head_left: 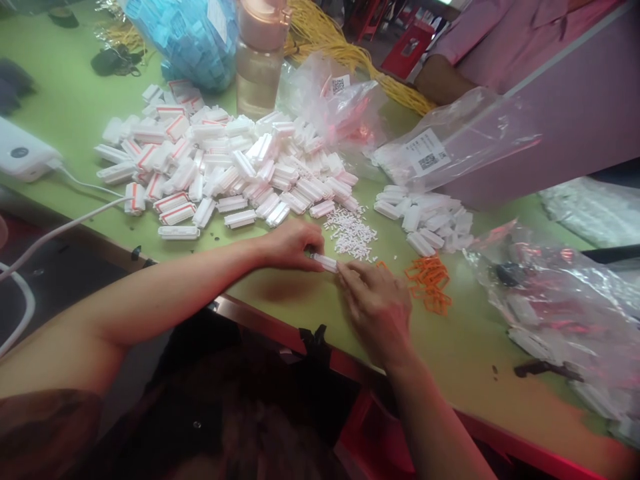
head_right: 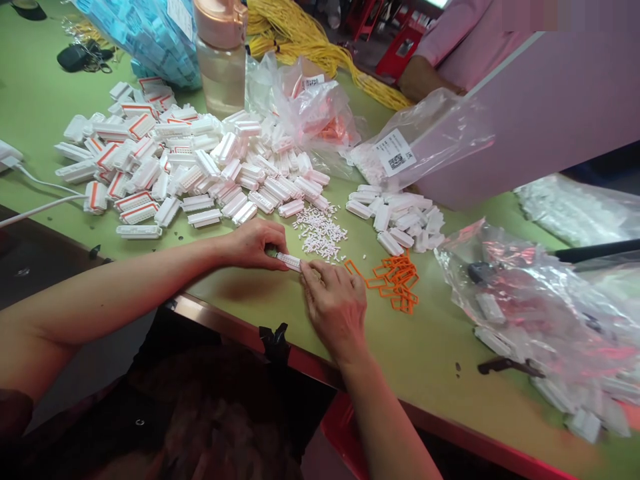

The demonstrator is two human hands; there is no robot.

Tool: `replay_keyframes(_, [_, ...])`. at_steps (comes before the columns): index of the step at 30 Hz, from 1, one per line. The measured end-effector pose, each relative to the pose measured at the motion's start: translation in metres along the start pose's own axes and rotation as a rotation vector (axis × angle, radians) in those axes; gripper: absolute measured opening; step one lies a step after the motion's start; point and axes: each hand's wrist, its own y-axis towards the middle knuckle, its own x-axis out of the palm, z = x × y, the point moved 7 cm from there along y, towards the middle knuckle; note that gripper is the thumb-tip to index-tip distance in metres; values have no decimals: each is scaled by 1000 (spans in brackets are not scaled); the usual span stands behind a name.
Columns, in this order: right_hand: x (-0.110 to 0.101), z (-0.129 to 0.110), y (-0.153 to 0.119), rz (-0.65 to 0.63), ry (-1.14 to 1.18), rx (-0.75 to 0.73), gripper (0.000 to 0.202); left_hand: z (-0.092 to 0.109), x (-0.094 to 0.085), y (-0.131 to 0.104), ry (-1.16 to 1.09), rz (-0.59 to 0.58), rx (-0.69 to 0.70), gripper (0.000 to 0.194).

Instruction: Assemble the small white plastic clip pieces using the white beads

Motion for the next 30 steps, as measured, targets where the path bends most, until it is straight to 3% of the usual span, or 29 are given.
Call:
replay_keyframes(6, [1, -5, 3, -60, 31, 53, 28, 0, -1, -1, -16, 27, 7, 25])
replay_keyframes(12, [10, 37, 14, -39, 377, 258, 28, 0, -1, -1, 5, 12, 5, 23])
replay_keyframes(19, [22, 40, 26, -62, 248, 132, 26, -3, 1, -1, -11, 9, -3, 23])
replay_keyframes(24, [21, 54, 22, -108, 356, 208, 25, -3, 2, -1, -18, -8, -3, 24])
replay_keyframes(30, [32, 49, 33, -217, 336, 304, 18, -3, 2, 0, -4, -16, -6, 25])
